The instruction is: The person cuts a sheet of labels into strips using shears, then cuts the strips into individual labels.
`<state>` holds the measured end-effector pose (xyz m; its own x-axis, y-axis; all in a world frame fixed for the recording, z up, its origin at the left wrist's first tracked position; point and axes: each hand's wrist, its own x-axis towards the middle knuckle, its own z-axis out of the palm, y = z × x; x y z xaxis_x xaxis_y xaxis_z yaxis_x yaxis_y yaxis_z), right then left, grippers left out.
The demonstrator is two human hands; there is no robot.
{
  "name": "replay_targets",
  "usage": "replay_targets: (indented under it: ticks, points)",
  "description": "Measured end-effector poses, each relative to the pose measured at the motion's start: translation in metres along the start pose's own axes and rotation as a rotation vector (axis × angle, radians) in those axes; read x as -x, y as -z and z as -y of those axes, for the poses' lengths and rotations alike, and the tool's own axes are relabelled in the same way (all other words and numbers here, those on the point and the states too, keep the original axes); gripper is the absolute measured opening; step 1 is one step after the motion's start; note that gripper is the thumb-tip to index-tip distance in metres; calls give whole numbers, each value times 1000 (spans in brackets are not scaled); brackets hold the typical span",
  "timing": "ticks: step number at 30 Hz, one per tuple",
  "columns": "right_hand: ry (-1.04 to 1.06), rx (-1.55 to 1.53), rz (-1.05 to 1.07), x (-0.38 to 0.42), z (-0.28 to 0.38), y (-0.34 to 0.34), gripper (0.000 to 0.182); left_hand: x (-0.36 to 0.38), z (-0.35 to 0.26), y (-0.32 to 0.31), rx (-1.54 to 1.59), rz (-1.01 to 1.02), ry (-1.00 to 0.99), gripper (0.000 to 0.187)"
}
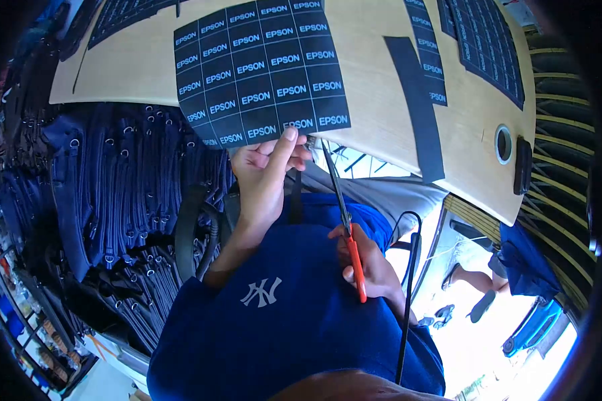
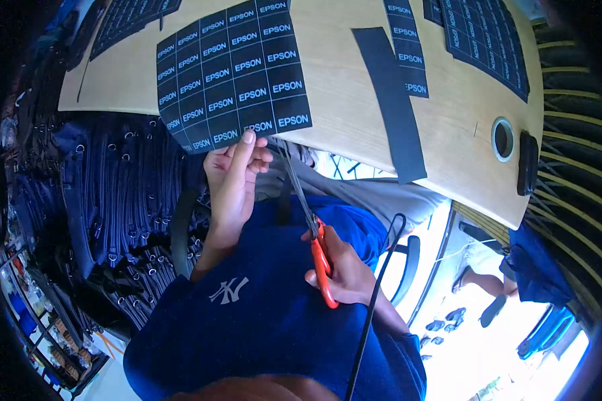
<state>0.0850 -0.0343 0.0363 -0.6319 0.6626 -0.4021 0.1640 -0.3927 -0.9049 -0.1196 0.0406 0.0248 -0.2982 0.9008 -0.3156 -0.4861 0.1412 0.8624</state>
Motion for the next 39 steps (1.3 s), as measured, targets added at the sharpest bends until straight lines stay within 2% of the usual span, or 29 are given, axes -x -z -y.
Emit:
replay_targets:
  ticks: [1,5,9,17,22,24,31,33,39]
  points:
    - [-39,16,28,2,-2,2,63,0,0,-1,-5,15,4,15]
    - [-65,-17,23,0,0,0,60,2,1,-7,22,20,4,13]
    - [-1,-6,11,-5,4,-3,60,4,4,-9,51,3,13,15]
    - [-3,-36,19,-6,3,-4,63,1,1,-12,-27,-42,18,19]
    - [-2,-18,31,-7,5,-4,64,9,1,-12,32,-26,-16,10]
    - [-7,-114,11,-7,5,-7,65,11,2,-12,26,-16,-8,8]
    - [24,-97,7,-8,6,-10,63,17,10,-11,77,56,-18,8]
    - [91,-103,16,-8,-1,-11,64,20,8,-12,91,70,15,7]
    - [63,-119,0,-7,6,-11,66,22,12,-11,128,114,10,7]
